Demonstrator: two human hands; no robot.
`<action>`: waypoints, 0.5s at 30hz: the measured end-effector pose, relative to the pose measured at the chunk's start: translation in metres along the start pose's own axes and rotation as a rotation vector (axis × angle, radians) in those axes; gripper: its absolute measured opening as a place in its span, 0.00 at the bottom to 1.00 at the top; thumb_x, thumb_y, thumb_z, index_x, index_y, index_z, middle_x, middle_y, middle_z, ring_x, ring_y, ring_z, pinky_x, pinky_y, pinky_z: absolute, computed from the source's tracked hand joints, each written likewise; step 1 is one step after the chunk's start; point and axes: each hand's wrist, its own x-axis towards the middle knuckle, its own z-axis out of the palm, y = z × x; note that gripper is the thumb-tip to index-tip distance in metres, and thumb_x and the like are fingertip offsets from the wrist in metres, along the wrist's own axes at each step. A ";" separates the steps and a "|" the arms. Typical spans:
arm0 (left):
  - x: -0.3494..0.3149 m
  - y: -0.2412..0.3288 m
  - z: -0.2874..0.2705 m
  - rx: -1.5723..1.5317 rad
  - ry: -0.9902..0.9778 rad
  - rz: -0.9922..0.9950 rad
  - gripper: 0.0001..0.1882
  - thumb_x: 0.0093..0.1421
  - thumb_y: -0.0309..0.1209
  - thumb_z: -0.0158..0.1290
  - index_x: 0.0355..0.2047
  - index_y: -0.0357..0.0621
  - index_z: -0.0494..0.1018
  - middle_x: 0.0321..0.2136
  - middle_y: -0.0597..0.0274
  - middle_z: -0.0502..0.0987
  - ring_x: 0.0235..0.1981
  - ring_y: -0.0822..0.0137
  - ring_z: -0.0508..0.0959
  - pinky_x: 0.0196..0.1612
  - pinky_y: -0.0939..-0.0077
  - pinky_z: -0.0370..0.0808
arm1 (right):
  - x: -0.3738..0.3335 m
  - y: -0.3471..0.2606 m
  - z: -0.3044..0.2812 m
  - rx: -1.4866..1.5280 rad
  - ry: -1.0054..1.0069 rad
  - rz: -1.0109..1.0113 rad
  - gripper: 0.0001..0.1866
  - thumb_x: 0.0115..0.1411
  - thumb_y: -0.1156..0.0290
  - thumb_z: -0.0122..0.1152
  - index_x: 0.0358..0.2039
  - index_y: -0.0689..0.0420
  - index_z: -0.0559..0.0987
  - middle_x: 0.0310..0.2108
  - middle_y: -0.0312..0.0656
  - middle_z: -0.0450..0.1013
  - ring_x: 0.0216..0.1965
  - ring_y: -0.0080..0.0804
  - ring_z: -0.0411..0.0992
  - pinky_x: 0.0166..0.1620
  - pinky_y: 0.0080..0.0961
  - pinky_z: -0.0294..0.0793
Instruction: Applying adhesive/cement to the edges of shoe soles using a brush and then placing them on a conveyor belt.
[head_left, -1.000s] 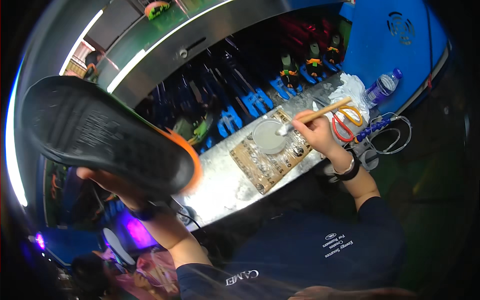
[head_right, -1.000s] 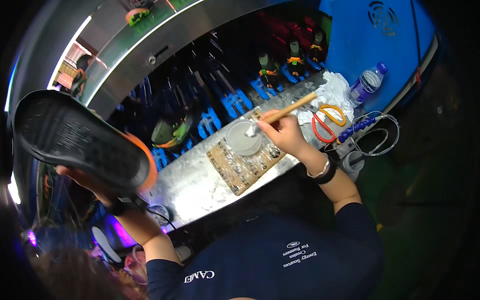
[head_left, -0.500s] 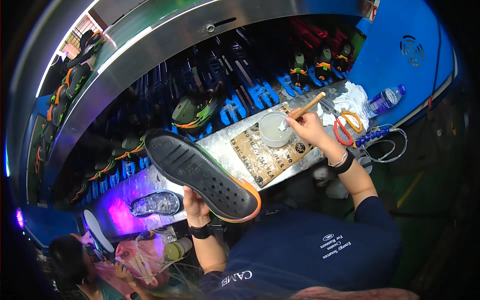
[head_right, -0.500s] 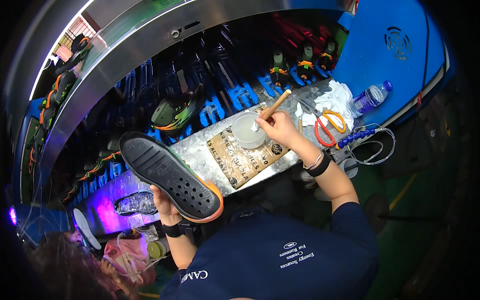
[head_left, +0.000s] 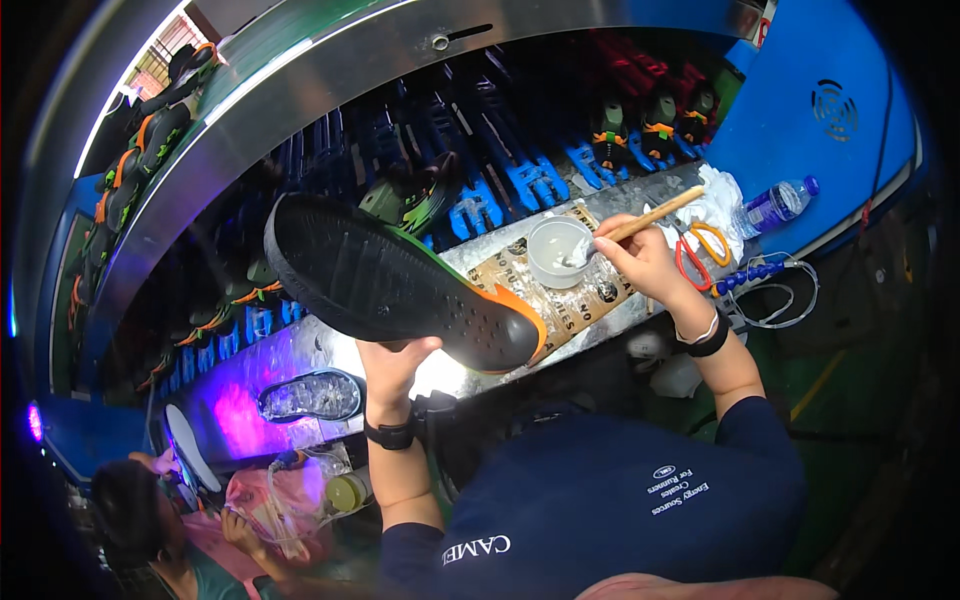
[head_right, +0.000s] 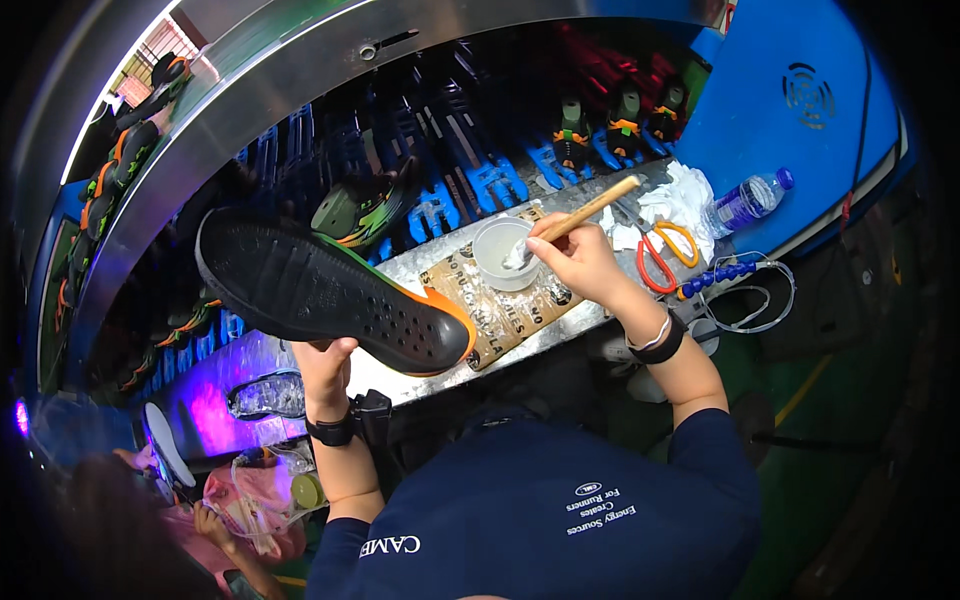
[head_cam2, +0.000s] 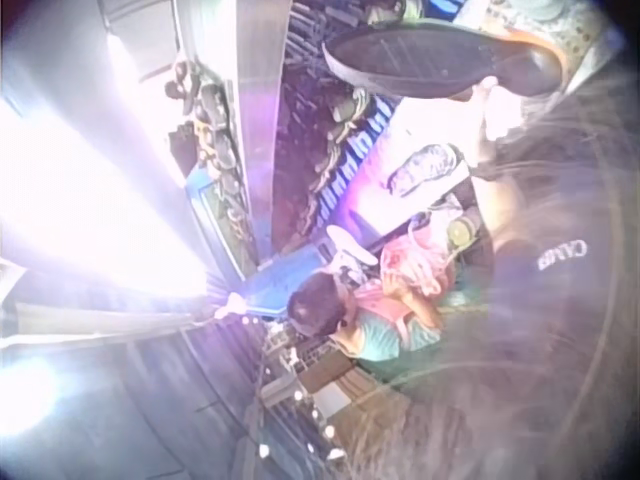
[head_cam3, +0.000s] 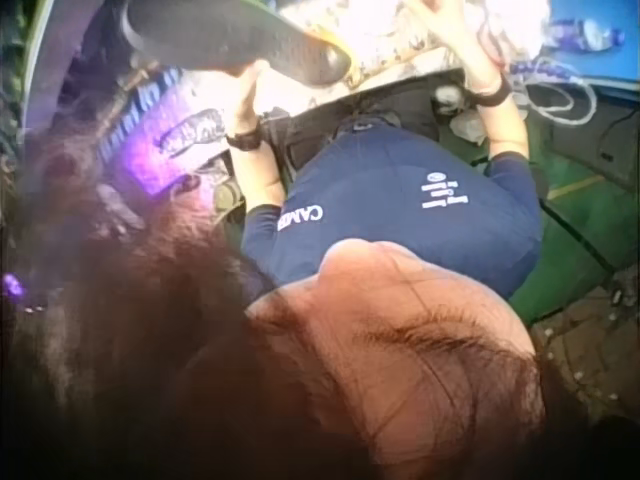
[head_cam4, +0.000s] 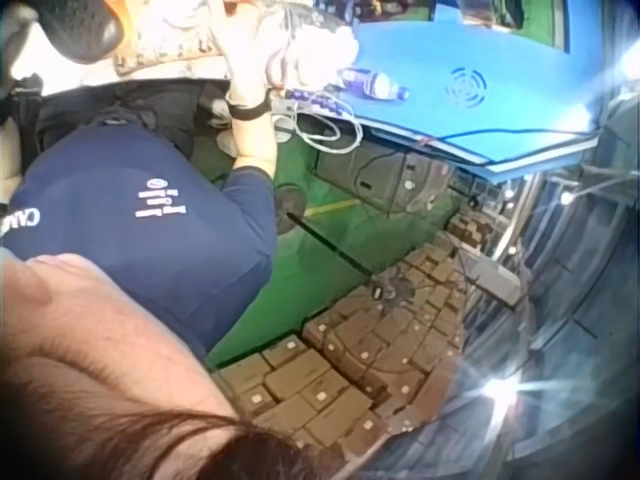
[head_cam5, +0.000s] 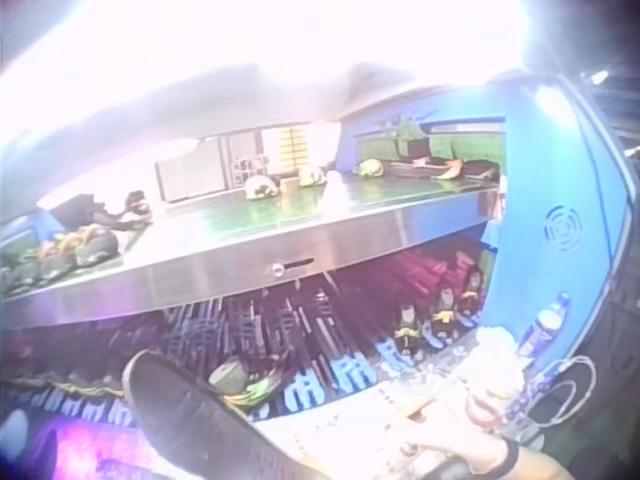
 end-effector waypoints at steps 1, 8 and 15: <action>0.002 0.002 0.001 0.073 -0.054 0.022 0.25 0.36 0.23 0.62 0.36 0.34 0.67 0.31 0.61 0.72 0.32 0.70 0.72 0.36 0.80 0.68 | -0.003 -0.011 0.002 0.159 -0.030 -0.008 0.04 0.51 0.74 0.55 0.27 0.61 0.72 0.20 0.31 0.66 0.20 0.12 0.60 0.22 0.11 0.59; 0.015 0.025 0.026 0.378 -0.217 0.122 0.16 0.34 0.22 0.62 0.27 0.35 0.72 0.26 0.62 0.74 0.28 0.72 0.73 0.34 0.79 0.69 | -0.019 -0.045 0.017 0.271 -0.192 -0.173 0.04 0.50 0.76 0.55 0.28 0.61 0.71 0.23 0.34 0.68 0.24 0.14 0.65 0.25 0.11 0.63; 0.019 0.029 0.034 0.357 -0.281 0.138 0.20 0.33 0.23 0.62 0.30 0.35 0.71 0.27 0.61 0.75 0.30 0.71 0.74 0.35 0.79 0.69 | -0.009 -0.051 0.024 0.109 -0.263 -0.264 0.04 0.49 0.75 0.56 0.26 0.60 0.72 0.20 0.34 0.67 0.19 0.14 0.64 0.21 0.11 0.60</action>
